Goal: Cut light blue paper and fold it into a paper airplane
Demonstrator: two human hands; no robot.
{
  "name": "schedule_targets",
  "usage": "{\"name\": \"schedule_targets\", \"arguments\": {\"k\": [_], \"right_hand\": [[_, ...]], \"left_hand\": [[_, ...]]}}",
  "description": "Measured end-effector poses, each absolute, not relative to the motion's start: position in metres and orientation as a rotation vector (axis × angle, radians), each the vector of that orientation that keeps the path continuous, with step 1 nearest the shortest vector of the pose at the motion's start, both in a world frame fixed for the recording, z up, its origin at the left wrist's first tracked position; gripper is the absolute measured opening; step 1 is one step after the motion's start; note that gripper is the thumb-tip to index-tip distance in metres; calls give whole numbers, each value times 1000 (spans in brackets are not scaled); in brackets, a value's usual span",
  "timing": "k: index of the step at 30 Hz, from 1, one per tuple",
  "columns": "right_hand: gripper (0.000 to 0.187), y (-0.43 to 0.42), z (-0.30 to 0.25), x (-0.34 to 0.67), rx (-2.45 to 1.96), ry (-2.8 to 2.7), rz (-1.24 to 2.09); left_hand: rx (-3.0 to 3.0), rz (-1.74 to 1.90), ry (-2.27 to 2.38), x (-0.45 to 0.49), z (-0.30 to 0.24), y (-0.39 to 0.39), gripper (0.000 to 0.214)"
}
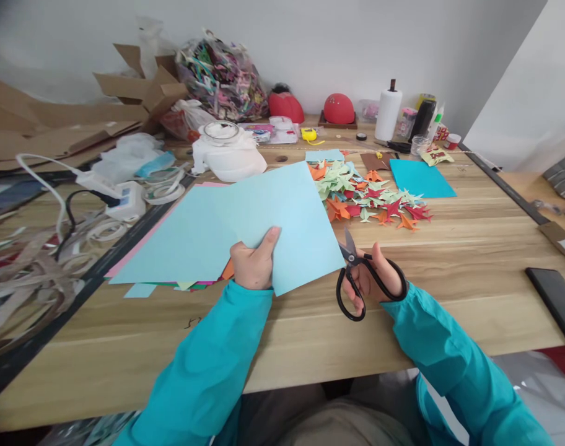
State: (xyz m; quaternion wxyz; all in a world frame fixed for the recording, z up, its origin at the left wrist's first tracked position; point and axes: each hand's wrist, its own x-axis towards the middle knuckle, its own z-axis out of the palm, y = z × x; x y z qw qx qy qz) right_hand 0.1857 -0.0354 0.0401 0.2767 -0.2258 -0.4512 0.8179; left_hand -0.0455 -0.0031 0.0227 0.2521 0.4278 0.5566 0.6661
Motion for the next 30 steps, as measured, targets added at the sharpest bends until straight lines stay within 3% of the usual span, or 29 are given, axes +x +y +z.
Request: {"name": "schedule_targets", "arguments": {"k": [10,24,30], "right_hand": [[89,-36,38,188,-580,-1257,2249],[93,-35,39,186,-690,-1235,2111],[88,-35,38,189,-634,-1248,2157]], "left_hand": [[1160,1698,1505,-39,21,-9,28],[1153,1787,1464,-43,23,-6,39],[1055,1615,1449,-37,32,-11,41]]}}
